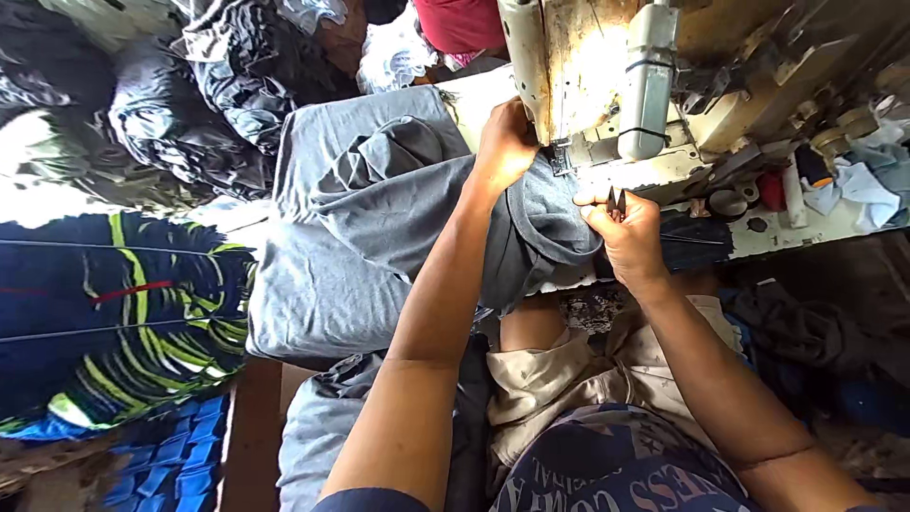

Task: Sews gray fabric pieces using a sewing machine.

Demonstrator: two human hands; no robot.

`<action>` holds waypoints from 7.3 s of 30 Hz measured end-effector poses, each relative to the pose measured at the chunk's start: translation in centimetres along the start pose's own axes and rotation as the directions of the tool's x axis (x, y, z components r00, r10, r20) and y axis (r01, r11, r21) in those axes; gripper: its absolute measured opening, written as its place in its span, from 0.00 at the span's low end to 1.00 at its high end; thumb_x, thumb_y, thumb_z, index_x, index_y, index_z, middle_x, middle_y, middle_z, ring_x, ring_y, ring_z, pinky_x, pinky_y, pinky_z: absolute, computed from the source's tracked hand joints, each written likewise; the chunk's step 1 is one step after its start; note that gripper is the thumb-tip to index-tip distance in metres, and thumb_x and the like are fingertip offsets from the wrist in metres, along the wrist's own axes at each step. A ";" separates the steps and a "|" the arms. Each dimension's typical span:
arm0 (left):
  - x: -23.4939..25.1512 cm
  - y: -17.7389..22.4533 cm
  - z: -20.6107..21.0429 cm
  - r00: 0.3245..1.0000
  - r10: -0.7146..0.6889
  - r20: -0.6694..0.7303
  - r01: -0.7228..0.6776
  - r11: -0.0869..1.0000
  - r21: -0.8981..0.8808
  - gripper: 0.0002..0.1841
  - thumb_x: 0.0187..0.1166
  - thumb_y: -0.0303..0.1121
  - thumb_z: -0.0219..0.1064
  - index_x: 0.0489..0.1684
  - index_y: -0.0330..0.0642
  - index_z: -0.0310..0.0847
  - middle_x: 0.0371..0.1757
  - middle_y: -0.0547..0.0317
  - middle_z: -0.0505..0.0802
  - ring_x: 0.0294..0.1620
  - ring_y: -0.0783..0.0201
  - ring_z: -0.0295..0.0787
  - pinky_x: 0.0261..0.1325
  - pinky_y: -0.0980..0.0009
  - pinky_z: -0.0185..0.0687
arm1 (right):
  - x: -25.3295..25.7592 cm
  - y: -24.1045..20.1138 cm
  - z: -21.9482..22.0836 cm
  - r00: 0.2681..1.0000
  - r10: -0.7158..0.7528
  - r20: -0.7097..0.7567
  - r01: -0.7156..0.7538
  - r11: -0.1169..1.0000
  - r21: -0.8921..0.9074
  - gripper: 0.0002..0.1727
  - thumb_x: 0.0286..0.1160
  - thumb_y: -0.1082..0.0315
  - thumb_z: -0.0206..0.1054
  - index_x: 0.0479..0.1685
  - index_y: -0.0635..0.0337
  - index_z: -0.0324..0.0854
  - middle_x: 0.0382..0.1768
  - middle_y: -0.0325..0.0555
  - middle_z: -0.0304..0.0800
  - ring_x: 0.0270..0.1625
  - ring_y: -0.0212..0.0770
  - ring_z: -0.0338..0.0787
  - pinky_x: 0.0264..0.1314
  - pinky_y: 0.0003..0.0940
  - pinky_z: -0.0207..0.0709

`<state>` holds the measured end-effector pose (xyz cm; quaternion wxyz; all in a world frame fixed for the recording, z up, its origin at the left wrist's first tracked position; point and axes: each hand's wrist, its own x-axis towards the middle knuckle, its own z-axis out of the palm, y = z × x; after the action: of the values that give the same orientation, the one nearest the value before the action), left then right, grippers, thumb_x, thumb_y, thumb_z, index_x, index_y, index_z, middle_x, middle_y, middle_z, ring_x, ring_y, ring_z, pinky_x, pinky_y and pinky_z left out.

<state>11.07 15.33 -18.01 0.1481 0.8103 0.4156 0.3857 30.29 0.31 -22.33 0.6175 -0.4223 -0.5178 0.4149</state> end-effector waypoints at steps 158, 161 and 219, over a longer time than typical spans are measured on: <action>-13.8 10.9 -3.8 0.896 0.385 0.221 -0.365 0.922 -0.126 0.11 0.75 0.32 0.74 0.22 0.39 0.83 0.50 0.53 0.94 0.53 0.63 0.93 0.52 0.65 0.92 | -0.7 -3.4 -3.9 0.740 -0.186 0.646 0.419 0.879 -0.227 0.08 0.80 0.74 0.67 0.50 0.59 0.89 0.52 0.41 0.91 0.55 0.32 0.90 0.61 0.31 0.88; -14.7 10.2 -0.6 0.909 0.398 0.126 -0.372 0.909 -0.187 0.12 0.75 0.31 0.75 0.22 0.38 0.82 0.39 0.53 0.93 0.41 0.64 0.92 0.40 0.68 0.90 | -2.7 -2.3 -4.3 0.776 -0.217 0.592 0.438 0.861 -0.259 0.08 0.80 0.73 0.69 0.51 0.60 0.90 0.55 0.43 0.91 0.62 0.34 0.90 0.68 0.33 0.86; -7.4 4.4 -4.6 0.856 0.325 0.403 -0.453 0.846 0.282 0.18 0.78 0.33 0.53 0.51 0.49 0.92 0.41 0.57 0.92 0.55 0.52 0.87 0.83 0.43 0.58 | -0.3 -0.3 -2.5 0.954 -0.124 0.272 0.199 0.943 -0.267 0.04 0.82 0.74 0.65 0.45 0.60 0.85 0.41 0.42 0.88 0.33 0.31 0.84 0.32 0.26 0.80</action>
<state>7.47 6.41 -16.21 -0.0191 0.9454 0.2724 0.1778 32.74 -0.29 -22.43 0.5101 -0.4086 -0.6803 0.3318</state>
